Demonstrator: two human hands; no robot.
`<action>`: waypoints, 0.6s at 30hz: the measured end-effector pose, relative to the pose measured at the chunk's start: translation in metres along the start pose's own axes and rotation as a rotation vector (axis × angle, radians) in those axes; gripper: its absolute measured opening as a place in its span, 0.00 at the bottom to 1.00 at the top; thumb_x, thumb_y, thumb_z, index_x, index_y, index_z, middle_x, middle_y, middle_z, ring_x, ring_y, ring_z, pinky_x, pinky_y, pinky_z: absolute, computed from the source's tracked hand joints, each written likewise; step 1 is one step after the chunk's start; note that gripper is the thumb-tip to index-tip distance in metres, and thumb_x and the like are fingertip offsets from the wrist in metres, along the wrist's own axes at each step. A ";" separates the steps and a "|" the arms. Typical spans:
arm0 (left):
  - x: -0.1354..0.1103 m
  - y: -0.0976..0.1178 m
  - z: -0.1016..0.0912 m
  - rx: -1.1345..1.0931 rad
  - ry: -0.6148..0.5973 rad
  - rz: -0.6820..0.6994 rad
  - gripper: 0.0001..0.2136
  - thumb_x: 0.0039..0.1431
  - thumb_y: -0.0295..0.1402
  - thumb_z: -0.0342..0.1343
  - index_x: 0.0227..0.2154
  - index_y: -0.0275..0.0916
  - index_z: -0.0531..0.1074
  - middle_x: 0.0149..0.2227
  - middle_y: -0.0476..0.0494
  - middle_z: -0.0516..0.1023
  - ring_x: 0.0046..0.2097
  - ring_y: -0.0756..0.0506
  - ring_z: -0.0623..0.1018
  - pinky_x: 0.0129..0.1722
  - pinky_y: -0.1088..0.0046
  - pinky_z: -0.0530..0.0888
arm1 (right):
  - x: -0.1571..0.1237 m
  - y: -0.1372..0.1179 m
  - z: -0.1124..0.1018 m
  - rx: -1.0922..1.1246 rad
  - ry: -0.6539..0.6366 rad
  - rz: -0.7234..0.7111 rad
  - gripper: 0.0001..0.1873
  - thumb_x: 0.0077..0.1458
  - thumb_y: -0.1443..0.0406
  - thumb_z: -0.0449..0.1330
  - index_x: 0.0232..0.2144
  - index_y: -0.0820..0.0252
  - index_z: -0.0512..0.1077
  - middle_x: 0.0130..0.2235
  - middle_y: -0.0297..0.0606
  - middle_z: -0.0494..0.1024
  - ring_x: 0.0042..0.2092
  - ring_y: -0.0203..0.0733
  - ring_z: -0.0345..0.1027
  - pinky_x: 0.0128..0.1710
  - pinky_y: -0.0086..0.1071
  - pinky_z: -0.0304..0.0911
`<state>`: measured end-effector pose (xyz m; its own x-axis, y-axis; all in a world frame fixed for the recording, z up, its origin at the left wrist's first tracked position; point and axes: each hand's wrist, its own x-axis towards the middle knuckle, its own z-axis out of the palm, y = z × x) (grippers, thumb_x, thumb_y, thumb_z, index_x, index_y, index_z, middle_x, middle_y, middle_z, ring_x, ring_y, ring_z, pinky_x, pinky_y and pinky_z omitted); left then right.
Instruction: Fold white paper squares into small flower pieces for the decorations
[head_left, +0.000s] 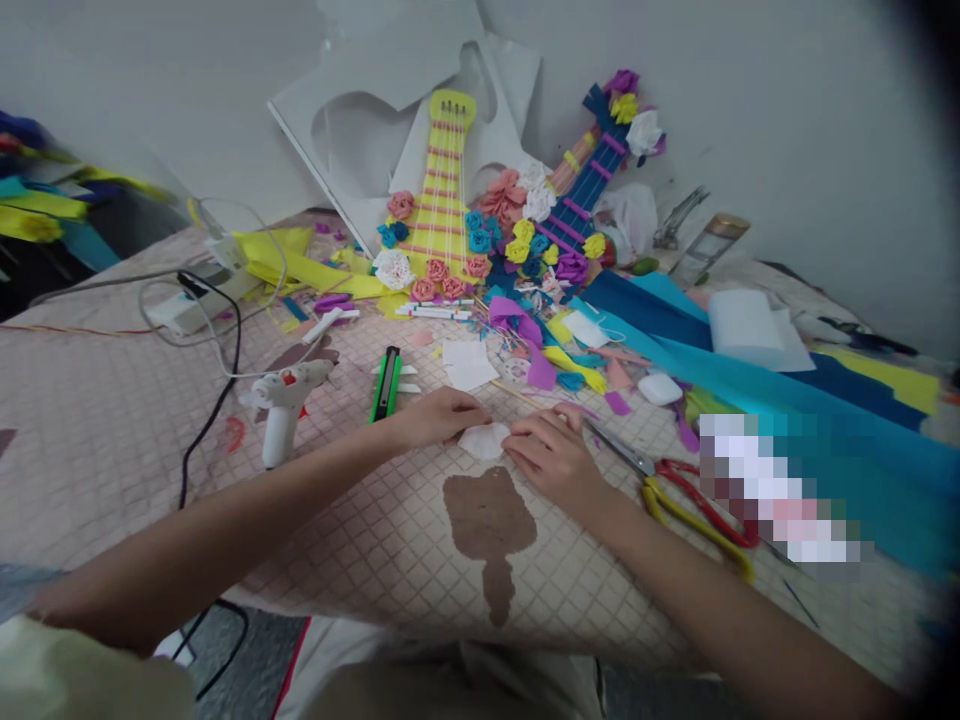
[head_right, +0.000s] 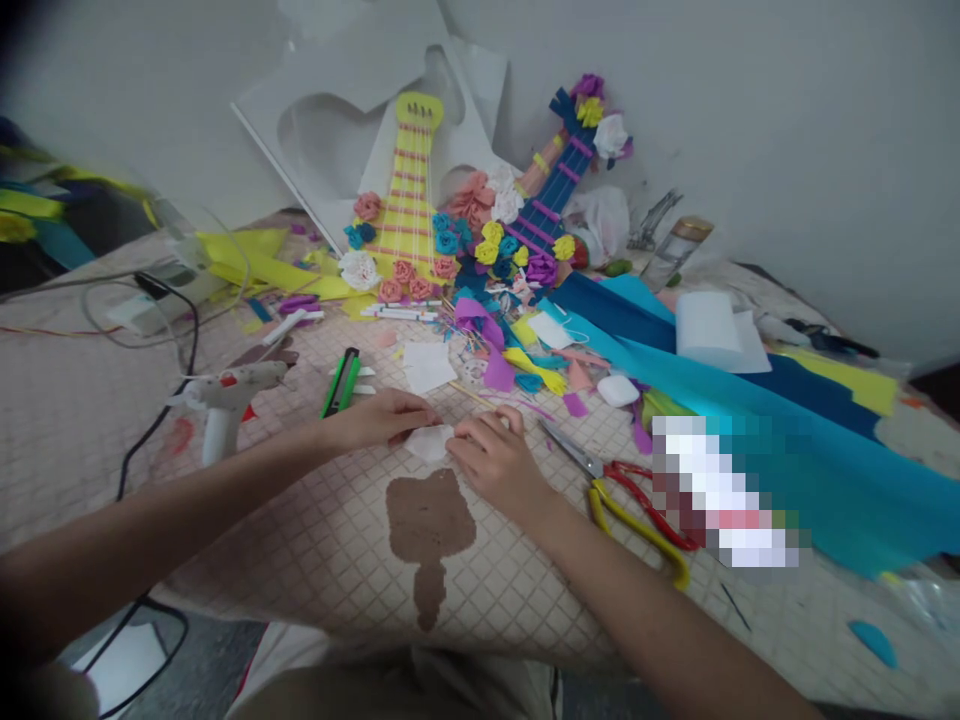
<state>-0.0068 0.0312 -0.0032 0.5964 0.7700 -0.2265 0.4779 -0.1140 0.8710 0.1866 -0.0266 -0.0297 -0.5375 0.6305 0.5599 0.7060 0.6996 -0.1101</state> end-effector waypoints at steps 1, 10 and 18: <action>-0.004 0.000 -0.001 0.063 0.071 0.041 0.13 0.54 0.38 0.47 0.28 0.34 0.73 0.18 0.51 0.66 0.21 0.53 0.64 0.20 0.79 0.60 | -0.001 0.000 0.001 0.001 -0.015 -0.003 0.07 0.54 0.70 0.53 0.28 0.58 0.71 0.31 0.33 0.72 0.36 0.35 0.62 0.41 0.37 0.47; -0.054 -0.004 0.010 0.506 0.223 0.333 0.05 0.54 0.25 0.48 0.30 0.36 0.69 0.32 0.45 0.72 0.37 0.47 0.70 0.40 0.72 0.66 | -0.004 -0.003 0.001 0.049 -0.137 0.021 0.07 0.55 0.70 0.53 0.30 0.57 0.71 0.32 0.34 0.73 0.36 0.36 0.62 0.44 0.39 0.44; -0.047 -0.016 0.017 0.607 0.125 0.367 0.08 0.56 0.26 0.47 0.33 0.36 0.71 0.34 0.42 0.71 0.39 0.46 0.70 0.41 0.70 0.66 | -0.002 -0.005 -0.001 0.078 -0.165 0.080 0.07 0.56 0.68 0.52 0.29 0.57 0.71 0.32 0.33 0.73 0.36 0.36 0.62 0.45 0.40 0.42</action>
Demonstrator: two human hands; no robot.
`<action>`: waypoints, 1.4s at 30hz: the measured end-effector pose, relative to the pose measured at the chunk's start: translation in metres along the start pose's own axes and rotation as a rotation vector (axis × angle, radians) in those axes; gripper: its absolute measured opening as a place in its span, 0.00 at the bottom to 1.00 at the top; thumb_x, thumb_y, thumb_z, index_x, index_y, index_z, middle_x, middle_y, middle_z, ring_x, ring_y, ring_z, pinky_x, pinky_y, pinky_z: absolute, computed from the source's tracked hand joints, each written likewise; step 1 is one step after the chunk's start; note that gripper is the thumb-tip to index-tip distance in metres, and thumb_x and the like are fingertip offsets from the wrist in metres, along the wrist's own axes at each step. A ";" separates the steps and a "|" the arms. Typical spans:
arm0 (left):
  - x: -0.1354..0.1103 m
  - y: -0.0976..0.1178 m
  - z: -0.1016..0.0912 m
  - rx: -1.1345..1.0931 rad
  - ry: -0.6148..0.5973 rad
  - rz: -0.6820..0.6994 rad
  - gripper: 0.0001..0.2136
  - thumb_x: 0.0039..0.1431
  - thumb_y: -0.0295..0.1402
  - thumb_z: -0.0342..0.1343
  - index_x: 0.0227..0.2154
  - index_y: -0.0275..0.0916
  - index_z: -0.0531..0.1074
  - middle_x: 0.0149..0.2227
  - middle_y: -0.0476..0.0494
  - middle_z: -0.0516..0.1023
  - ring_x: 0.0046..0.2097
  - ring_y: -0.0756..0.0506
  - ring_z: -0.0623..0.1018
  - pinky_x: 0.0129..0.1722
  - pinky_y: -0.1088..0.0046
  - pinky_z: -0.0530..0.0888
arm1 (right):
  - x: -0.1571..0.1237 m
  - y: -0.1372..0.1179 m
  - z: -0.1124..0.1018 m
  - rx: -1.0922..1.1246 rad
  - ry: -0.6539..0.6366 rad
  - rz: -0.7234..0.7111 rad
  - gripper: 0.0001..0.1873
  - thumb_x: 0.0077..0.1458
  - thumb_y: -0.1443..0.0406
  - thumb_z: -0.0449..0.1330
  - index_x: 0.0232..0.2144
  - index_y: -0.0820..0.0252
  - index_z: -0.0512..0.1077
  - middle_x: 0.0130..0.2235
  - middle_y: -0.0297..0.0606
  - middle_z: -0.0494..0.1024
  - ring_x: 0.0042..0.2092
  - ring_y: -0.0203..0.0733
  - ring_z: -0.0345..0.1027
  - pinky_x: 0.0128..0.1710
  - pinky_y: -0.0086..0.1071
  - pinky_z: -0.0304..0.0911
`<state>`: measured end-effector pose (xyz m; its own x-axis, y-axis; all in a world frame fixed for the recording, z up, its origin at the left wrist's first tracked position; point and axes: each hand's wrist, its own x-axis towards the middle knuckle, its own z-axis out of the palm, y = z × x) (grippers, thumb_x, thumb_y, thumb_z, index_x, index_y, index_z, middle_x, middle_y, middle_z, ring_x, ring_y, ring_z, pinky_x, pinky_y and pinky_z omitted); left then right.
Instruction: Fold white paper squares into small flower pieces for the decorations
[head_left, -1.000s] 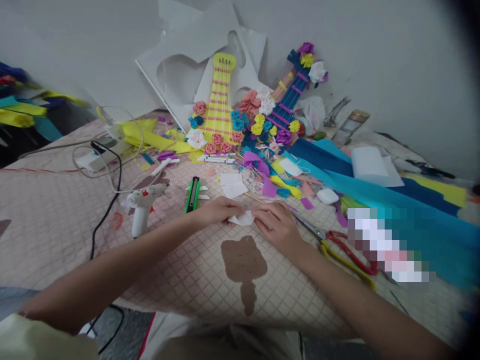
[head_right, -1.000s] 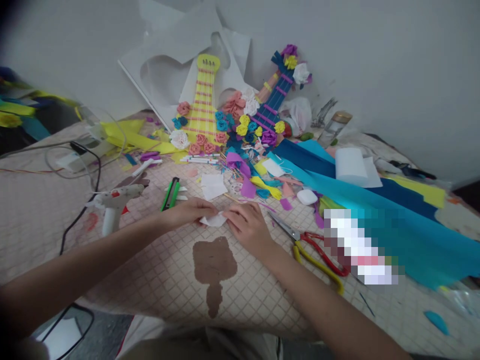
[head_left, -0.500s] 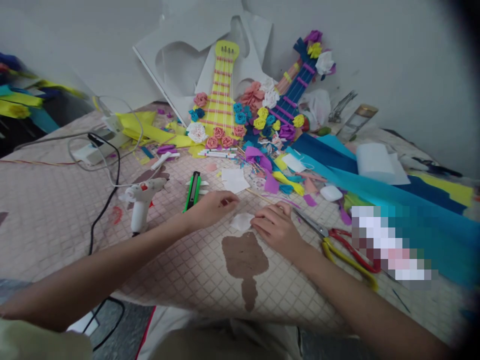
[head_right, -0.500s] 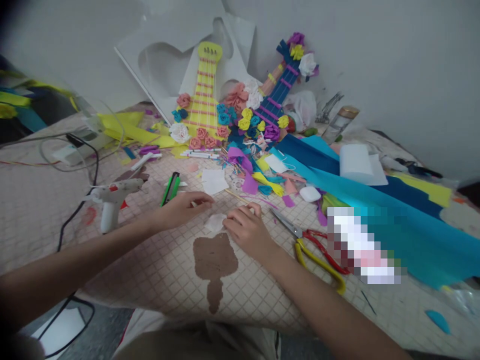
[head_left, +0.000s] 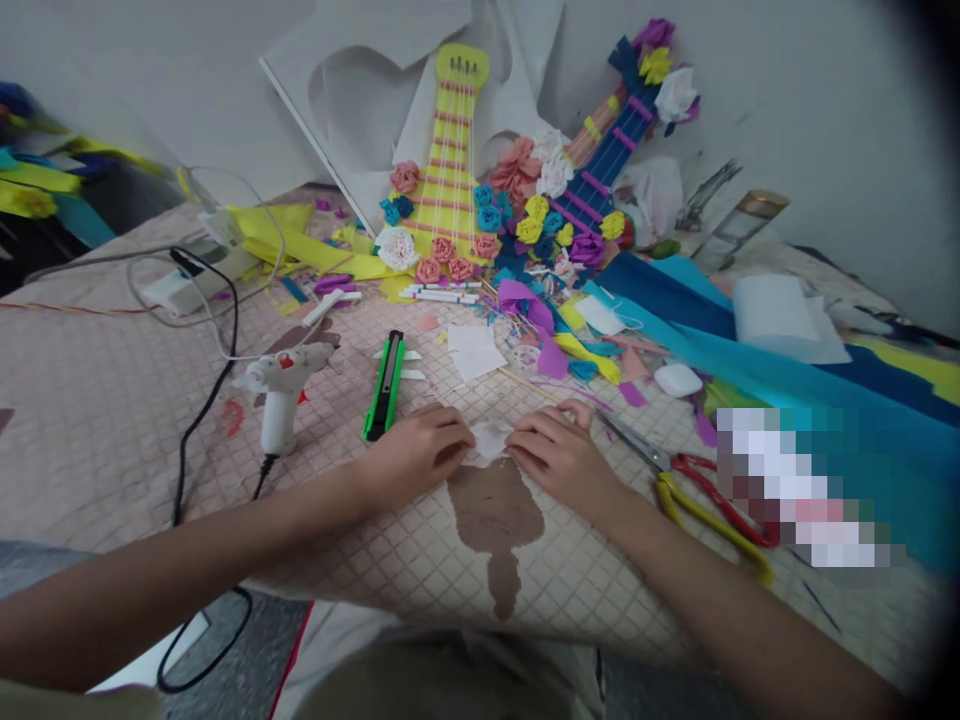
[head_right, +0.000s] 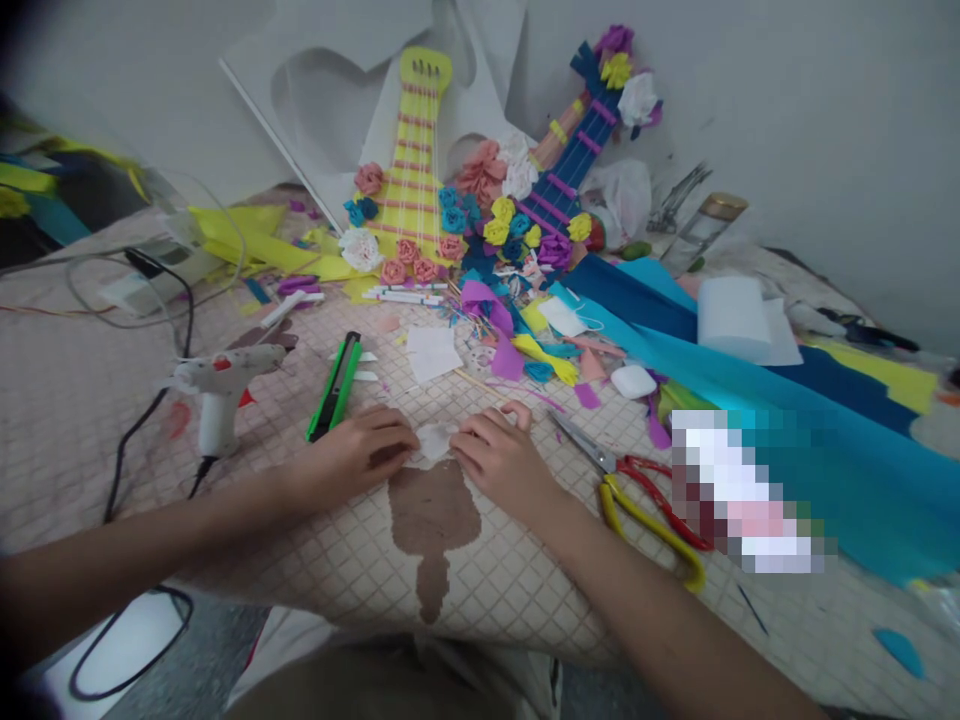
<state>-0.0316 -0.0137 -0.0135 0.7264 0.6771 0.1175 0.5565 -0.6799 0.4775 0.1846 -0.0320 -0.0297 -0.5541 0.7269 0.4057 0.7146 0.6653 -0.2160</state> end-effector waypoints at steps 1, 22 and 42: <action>0.001 0.000 0.000 0.005 -0.001 -0.002 0.08 0.56 0.26 0.47 0.33 0.36 0.71 0.34 0.42 0.71 0.39 0.46 0.70 0.41 0.70 0.66 | 0.000 0.000 0.000 0.005 -0.008 0.009 0.07 0.56 0.68 0.53 0.29 0.57 0.71 0.32 0.33 0.73 0.36 0.36 0.62 0.45 0.40 0.42; 0.008 0.003 0.009 0.076 0.058 0.033 0.07 0.56 0.33 0.51 0.31 0.36 0.71 0.33 0.44 0.71 0.38 0.46 0.69 0.40 0.70 0.66 | 0.005 -0.005 0.002 0.259 -0.104 0.257 0.04 0.52 0.68 0.57 0.26 0.58 0.69 0.29 0.31 0.74 0.36 0.38 0.64 0.43 0.38 0.44; 0.008 0.003 0.013 0.001 0.129 -0.046 0.04 0.54 0.28 0.51 0.27 0.35 0.70 0.29 0.45 0.70 0.35 0.47 0.69 0.37 0.71 0.66 | 0.007 -0.010 0.003 0.269 -0.085 0.416 0.03 0.47 0.69 0.59 0.23 0.58 0.70 0.25 0.30 0.70 0.32 0.36 0.62 0.38 0.35 0.46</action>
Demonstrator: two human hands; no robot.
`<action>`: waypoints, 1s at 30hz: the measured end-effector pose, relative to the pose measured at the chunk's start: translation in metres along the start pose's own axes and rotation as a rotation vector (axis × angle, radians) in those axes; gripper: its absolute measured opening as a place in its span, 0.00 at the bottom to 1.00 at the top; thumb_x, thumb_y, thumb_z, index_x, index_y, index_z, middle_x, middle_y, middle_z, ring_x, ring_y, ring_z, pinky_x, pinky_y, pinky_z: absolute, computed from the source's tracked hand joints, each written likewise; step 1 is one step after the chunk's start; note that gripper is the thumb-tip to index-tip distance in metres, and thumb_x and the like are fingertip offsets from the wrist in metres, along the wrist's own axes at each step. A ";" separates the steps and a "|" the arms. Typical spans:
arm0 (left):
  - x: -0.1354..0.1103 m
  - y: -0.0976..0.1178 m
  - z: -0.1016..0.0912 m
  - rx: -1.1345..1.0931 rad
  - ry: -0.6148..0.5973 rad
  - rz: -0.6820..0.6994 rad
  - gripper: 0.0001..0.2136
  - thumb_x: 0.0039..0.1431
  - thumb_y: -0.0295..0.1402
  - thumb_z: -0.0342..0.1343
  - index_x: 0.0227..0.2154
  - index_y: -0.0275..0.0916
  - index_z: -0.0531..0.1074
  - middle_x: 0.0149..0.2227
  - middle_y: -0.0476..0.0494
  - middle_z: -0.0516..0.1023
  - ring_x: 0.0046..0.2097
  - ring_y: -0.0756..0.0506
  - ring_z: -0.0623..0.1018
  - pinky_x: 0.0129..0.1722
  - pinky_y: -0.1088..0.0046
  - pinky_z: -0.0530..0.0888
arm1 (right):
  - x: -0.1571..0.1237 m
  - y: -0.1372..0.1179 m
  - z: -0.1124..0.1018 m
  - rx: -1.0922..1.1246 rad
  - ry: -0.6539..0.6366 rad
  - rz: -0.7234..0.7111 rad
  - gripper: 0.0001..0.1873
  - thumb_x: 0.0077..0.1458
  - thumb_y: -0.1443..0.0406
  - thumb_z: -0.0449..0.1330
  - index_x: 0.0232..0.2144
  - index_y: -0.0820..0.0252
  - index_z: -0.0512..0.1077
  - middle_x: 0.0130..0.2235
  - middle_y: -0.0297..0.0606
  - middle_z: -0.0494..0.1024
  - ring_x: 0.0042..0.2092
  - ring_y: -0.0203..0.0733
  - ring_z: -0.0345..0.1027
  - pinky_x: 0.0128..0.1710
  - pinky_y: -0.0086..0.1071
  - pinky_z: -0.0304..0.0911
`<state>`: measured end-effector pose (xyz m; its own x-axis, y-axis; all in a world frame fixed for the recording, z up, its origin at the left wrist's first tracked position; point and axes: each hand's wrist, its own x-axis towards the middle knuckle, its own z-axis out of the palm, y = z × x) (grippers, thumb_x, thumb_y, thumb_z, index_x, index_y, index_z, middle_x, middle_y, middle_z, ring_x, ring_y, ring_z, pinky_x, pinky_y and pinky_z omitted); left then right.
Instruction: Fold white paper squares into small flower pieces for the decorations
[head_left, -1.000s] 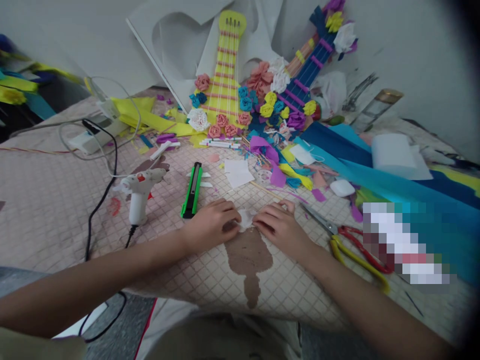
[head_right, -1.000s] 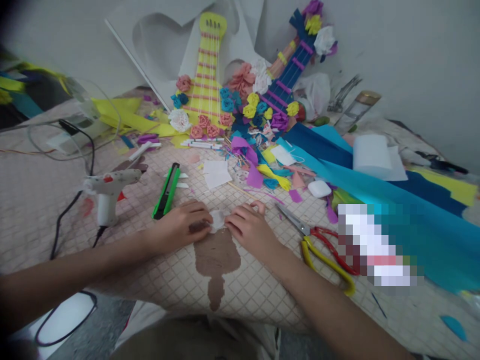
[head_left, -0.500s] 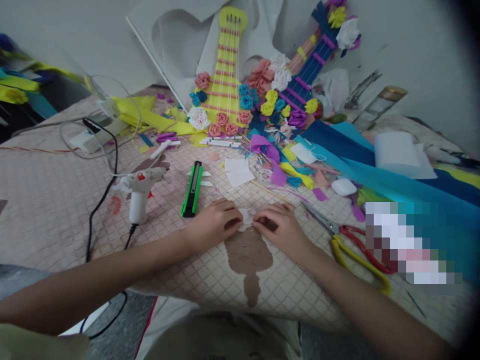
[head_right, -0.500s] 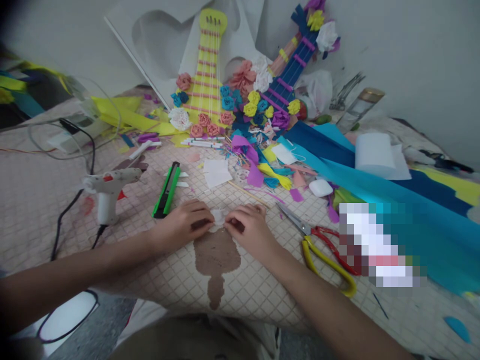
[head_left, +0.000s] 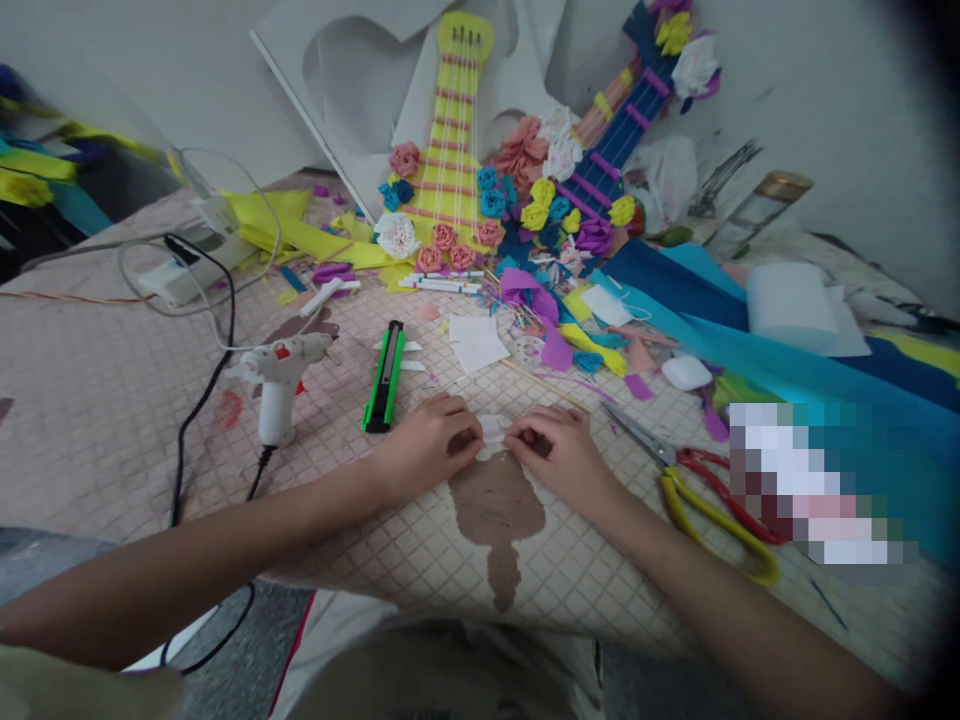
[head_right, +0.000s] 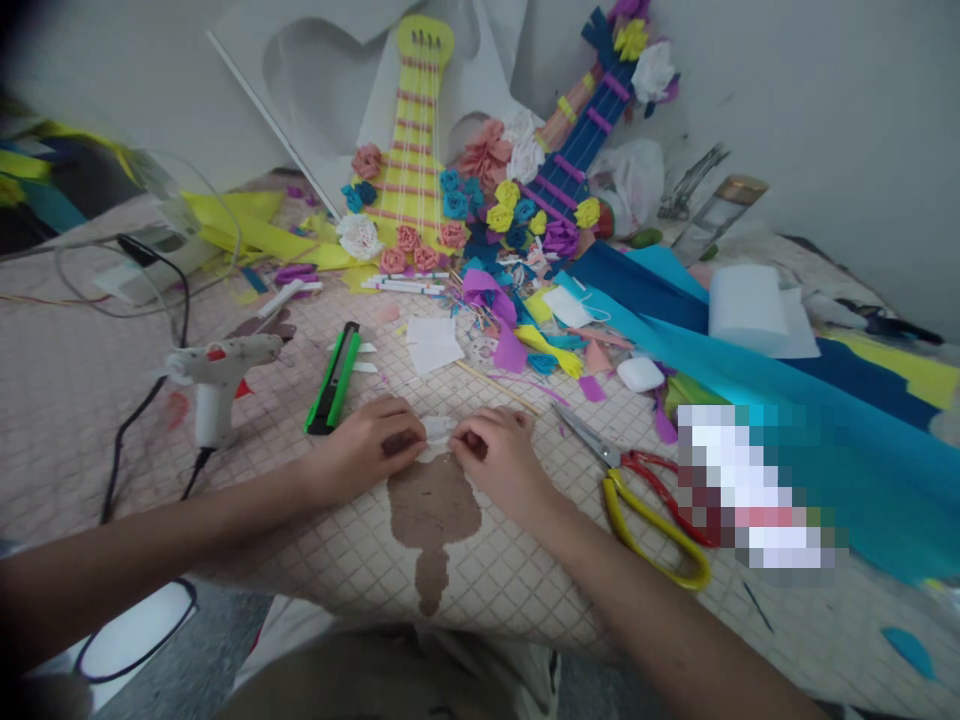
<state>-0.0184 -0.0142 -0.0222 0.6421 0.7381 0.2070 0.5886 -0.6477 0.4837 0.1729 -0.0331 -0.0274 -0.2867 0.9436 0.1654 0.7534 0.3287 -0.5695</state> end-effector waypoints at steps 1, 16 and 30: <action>0.000 0.000 0.000 0.004 -0.002 -0.010 0.04 0.54 0.28 0.51 0.27 0.35 0.70 0.29 0.45 0.70 0.35 0.47 0.69 0.37 0.71 0.66 | 0.000 -0.001 0.000 -0.005 0.006 0.005 0.04 0.47 0.69 0.59 0.22 0.59 0.70 0.25 0.30 0.70 0.32 0.36 0.62 0.38 0.35 0.46; 0.001 -0.001 -0.002 -0.027 -0.015 -0.007 0.04 0.54 0.28 0.51 0.27 0.35 0.70 0.29 0.45 0.71 0.34 0.48 0.69 0.37 0.71 0.66 | -0.005 0.005 -0.004 -0.016 0.058 0.011 0.04 0.44 0.64 0.62 0.25 0.57 0.70 0.29 0.31 0.73 0.36 0.40 0.65 0.42 0.38 0.48; 0.001 -0.002 -0.001 -0.015 -0.021 0.017 0.05 0.55 0.29 0.51 0.28 0.35 0.70 0.29 0.45 0.71 0.35 0.47 0.69 0.38 0.71 0.66 | -0.004 0.003 -0.006 0.005 0.024 -0.037 0.02 0.45 0.66 0.63 0.27 0.54 0.74 0.33 0.33 0.75 0.38 0.40 0.66 0.44 0.40 0.46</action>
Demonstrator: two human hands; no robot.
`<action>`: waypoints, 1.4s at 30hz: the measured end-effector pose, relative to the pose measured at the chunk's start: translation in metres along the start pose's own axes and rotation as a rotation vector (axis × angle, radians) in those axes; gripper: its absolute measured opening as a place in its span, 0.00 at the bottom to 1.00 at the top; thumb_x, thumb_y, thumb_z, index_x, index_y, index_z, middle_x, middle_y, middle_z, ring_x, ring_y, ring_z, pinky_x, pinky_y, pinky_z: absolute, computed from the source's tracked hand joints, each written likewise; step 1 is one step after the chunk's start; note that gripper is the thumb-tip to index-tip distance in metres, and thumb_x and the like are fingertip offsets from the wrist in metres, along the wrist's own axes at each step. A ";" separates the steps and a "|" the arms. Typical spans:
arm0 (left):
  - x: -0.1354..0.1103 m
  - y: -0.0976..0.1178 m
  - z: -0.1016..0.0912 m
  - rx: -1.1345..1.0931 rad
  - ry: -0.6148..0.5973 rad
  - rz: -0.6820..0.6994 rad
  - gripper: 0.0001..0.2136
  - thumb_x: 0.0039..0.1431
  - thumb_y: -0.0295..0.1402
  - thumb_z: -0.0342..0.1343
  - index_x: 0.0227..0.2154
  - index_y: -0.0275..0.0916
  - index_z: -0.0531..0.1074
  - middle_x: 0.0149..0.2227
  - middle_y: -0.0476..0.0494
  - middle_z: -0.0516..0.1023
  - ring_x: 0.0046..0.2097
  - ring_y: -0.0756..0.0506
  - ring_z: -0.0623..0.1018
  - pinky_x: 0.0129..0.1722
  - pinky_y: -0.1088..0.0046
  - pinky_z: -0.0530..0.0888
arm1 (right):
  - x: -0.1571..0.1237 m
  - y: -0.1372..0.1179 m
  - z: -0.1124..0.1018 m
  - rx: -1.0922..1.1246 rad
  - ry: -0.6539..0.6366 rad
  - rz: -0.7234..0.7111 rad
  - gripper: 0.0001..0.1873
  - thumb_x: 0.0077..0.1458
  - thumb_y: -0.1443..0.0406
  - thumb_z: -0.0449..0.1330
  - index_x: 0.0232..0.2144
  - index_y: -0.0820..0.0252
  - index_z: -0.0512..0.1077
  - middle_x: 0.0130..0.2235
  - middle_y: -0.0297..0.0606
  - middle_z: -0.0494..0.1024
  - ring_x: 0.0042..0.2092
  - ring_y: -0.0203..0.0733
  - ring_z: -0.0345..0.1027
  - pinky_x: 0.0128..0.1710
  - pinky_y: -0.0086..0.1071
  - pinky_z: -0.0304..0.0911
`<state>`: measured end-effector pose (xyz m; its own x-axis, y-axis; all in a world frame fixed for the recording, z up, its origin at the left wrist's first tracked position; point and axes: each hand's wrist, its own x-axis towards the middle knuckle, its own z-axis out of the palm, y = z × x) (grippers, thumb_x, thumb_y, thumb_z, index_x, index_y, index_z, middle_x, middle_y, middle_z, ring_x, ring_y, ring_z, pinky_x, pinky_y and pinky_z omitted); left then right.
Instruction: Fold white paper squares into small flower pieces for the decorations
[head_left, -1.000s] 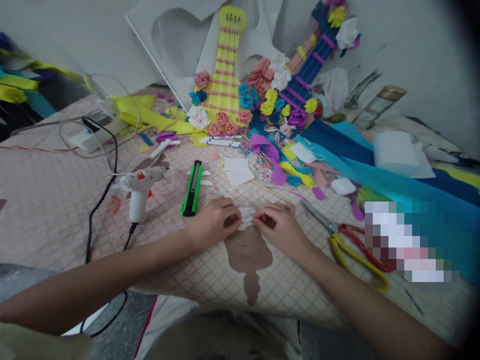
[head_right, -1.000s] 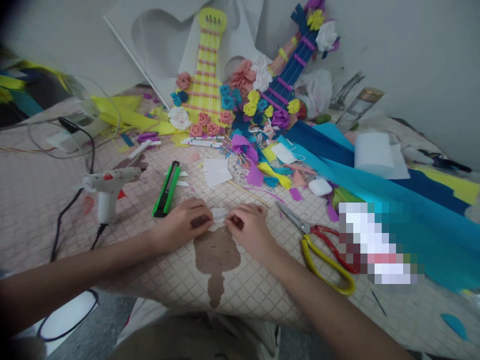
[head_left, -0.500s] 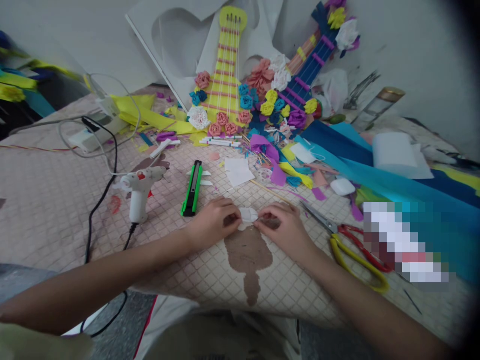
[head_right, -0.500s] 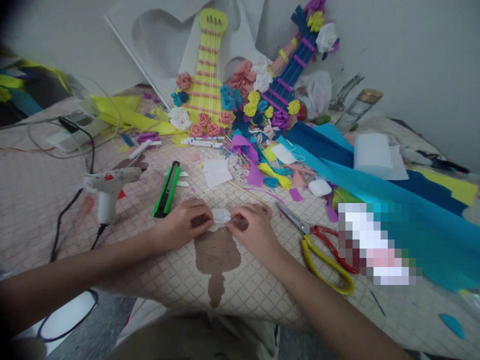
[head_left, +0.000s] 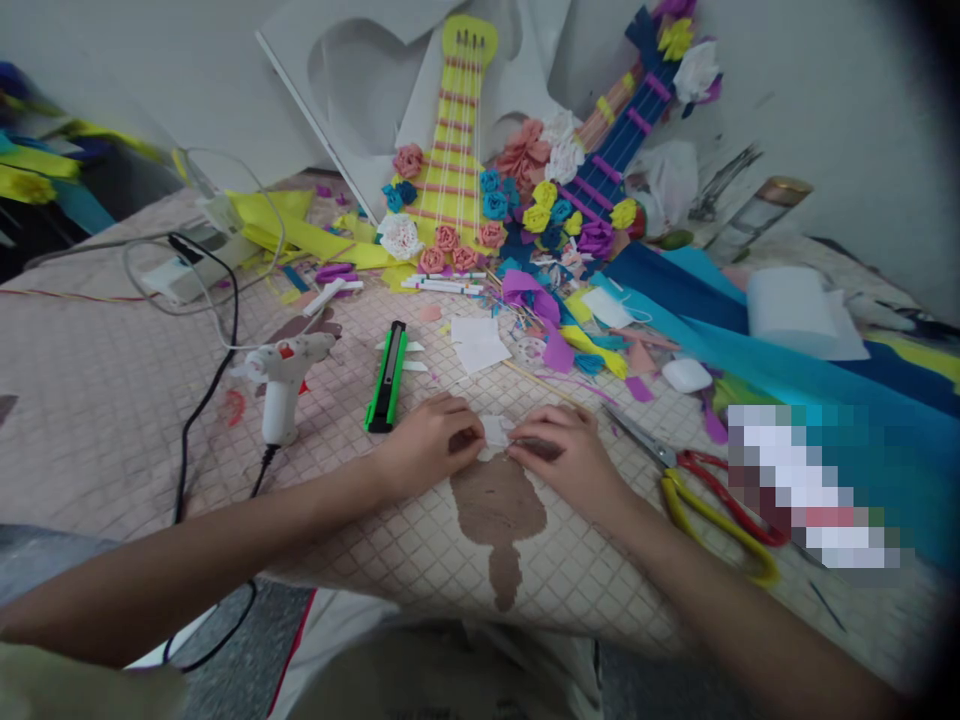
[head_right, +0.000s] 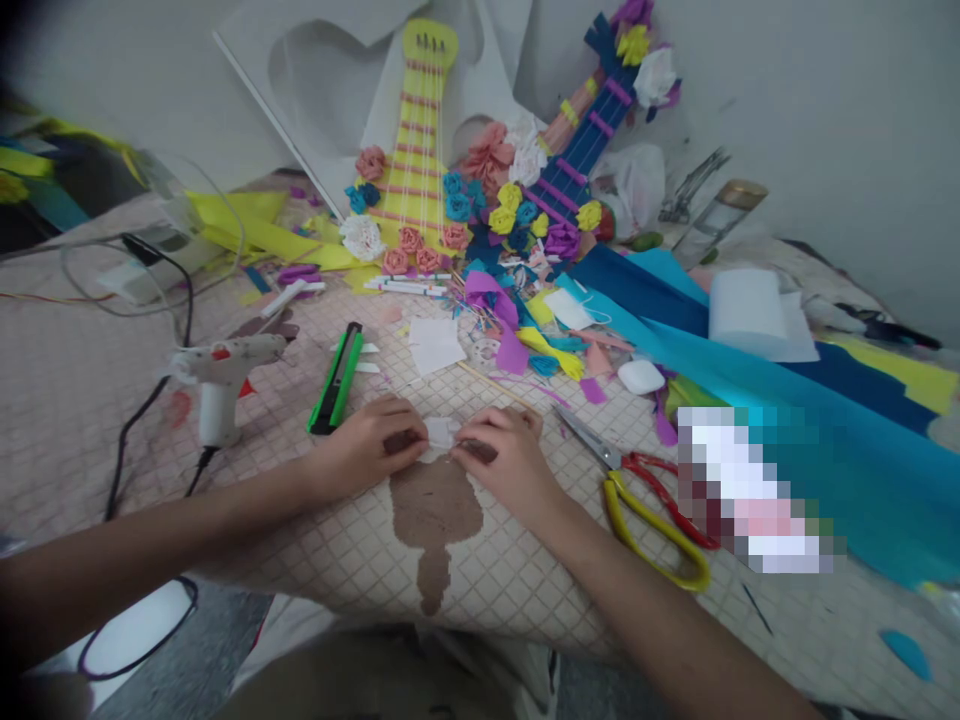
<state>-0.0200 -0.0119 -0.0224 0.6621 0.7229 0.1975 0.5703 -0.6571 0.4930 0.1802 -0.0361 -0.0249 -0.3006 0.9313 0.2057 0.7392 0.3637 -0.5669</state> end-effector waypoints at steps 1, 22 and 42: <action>0.000 0.000 0.000 0.001 -0.002 0.001 0.05 0.55 0.29 0.51 0.28 0.35 0.70 0.29 0.45 0.71 0.35 0.47 0.69 0.38 0.71 0.66 | 0.000 0.001 0.000 -0.003 -0.003 -0.007 0.02 0.45 0.66 0.63 0.26 0.54 0.75 0.32 0.33 0.75 0.38 0.40 0.66 0.44 0.40 0.46; 0.002 -0.001 -0.001 -0.007 -0.002 -0.005 0.04 0.54 0.29 0.52 0.26 0.35 0.70 0.28 0.46 0.72 0.33 0.48 0.69 0.36 0.71 0.66 | -0.001 0.015 -0.005 -0.141 -0.105 -0.238 0.05 0.51 0.61 0.58 0.29 0.46 0.76 0.31 0.31 0.72 0.36 0.37 0.62 0.42 0.40 0.42; 0.002 -0.002 0.001 -0.033 0.004 -0.010 0.04 0.53 0.28 0.52 0.26 0.36 0.70 0.27 0.46 0.72 0.33 0.48 0.69 0.37 0.72 0.66 | 0.004 -0.001 0.000 -0.002 -0.069 -0.078 0.03 0.48 0.65 0.61 0.24 0.53 0.74 0.29 0.30 0.75 0.35 0.38 0.65 0.42 0.39 0.44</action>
<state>-0.0194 -0.0091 -0.0234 0.6549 0.7300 0.1956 0.5605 -0.6427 0.5223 0.1786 -0.0331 -0.0233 -0.3977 0.8969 0.1934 0.7134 0.4348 -0.5495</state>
